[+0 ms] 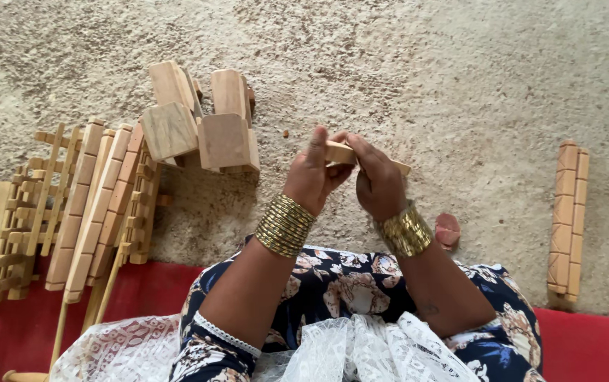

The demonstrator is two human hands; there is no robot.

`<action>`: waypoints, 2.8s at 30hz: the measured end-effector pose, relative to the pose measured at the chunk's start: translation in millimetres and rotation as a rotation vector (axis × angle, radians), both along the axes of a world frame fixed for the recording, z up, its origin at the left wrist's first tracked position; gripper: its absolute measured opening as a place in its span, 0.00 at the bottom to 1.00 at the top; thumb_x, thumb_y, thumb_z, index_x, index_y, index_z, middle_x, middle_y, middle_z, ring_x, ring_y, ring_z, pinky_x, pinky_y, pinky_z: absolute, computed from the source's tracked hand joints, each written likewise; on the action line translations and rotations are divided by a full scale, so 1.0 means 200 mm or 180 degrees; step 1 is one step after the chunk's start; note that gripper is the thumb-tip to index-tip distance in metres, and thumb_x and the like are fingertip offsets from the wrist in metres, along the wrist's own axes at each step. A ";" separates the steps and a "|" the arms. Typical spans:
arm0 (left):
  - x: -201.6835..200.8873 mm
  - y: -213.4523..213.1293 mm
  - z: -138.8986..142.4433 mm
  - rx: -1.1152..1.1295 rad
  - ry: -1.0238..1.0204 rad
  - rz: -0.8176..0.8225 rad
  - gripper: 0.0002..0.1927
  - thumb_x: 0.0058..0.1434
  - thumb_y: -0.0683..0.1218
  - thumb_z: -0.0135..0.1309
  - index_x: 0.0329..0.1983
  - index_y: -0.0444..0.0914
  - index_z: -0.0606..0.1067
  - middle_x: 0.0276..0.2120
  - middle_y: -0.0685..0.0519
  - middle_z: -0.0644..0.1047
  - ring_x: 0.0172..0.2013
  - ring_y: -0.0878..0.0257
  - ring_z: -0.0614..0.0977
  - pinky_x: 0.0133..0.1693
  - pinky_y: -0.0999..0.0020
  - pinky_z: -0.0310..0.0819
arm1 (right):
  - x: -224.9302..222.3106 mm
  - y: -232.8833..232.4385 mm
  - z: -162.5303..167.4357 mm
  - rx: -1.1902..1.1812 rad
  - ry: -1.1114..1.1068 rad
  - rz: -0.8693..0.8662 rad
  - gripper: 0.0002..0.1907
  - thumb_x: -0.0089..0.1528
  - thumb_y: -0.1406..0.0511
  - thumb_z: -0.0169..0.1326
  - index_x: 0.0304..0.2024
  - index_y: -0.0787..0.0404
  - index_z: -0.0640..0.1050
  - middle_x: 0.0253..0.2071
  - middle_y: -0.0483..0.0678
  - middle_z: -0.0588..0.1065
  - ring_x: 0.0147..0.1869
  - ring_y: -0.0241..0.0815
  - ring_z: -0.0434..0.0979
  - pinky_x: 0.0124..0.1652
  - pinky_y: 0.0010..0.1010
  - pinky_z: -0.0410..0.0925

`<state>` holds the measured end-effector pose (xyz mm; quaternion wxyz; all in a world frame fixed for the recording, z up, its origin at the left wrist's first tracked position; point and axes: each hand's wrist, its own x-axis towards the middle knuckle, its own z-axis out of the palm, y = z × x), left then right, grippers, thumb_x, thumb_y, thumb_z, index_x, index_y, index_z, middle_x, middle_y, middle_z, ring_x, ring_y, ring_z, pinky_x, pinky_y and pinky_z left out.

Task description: The person sits on the floor and assembles small wooden pieces by hand. They pick up individual pieces, align them, and press them together to form a longer wooden structure.

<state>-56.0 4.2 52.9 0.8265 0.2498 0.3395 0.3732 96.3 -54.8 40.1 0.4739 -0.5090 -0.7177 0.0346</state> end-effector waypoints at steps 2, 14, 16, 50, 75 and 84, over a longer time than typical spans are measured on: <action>0.00 0.01 0.00 -0.0343 -0.0063 0.0232 0.42 0.55 0.72 0.50 0.57 0.33 0.72 0.50 0.42 0.77 0.49 0.53 0.80 0.50 0.59 0.83 | 0.07 0.05 -0.09 -0.0890 0.0014 -0.0544 0.19 0.65 0.78 0.43 0.56 0.66 0.77 0.53 0.59 0.78 0.55 0.53 0.81 0.50 0.36 0.78; -0.01 0.02 -0.04 -0.0168 -0.0401 0.0593 0.21 0.65 0.57 0.52 0.52 0.40 0.67 0.53 0.49 0.75 0.48 0.58 0.78 0.50 0.55 0.80 | 0.13 0.07 -0.27 -0.1606 0.0048 -0.1218 0.19 0.68 0.75 0.41 0.57 0.60 0.77 0.56 0.55 0.77 0.49 0.49 0.82 0.43 0.38 0.77; 0.00 0.00 -0.05 -0.0026 -0.0388 0.0553 0.23 0.68 0.56 0.48 0.57 0.36 0.68 0.52 0.44 0.74 0.49 0.56 0.78 0.51 0.57 0.79 | -0.05 0.09 -0.16 -0.1065 0.0354 -0.0387 0.17 0.71 0.75 0.40 0.60 0.60 0.73 0.58 0.53 0.76 0.52 0.46 0.83 0.44 0.33 0.79; 0.05 -0.05 0.04 0.0869 -0.0306 -0.0228 0.27 0.76 0.56 0.32 0.69 0.34 0.62 0.64 0.35 0.69 0.62 0.53 0.74 0.61 0.65 0.74 | -0.18 -0.11 0.13 -0.0291 0.0052 0.0070 0.24 0.69 0.78 0.43 0.68 0.70 0.65 0.71 0.65 0.62 0.76 0.58 0.62 0.65 0.37 0.72; 0.03 -0.03 0.02 -0.0026 -0.0261 0.0127 0.27 0.74 0.57 0.34 0.68 0.37 0.63 0.55 0.38 0.73 0.52 0.52 0.78 0.52 0.60 0.78 | 0.03 0.05 -0.20 -0.0574 -0.0300 -0.0206 0.23 0.67 0.79 0.42 0.65 0.68 0.70 0.65 0.62 0.71 0.72 0.56 0.68 0.68 0.40 0.67; 0.02 0.04 -0.04 -0.0012 -0.0165 0.0127 0.26 0.73 0.60 0.34 0.66 0.41 0.63 0.53 0.44 0.75 0.49 0.56 0.79 0.51 0.62 0.80 | 0.06 0.01 -0.24 -0.0810 -0.0262 -0.0415 0.21 0.68 0.76 0.44 0.64 0.67 0.72 0.64 0.62 0.71 0.71 0.57 0.70 0.67 0.42 0.67</action>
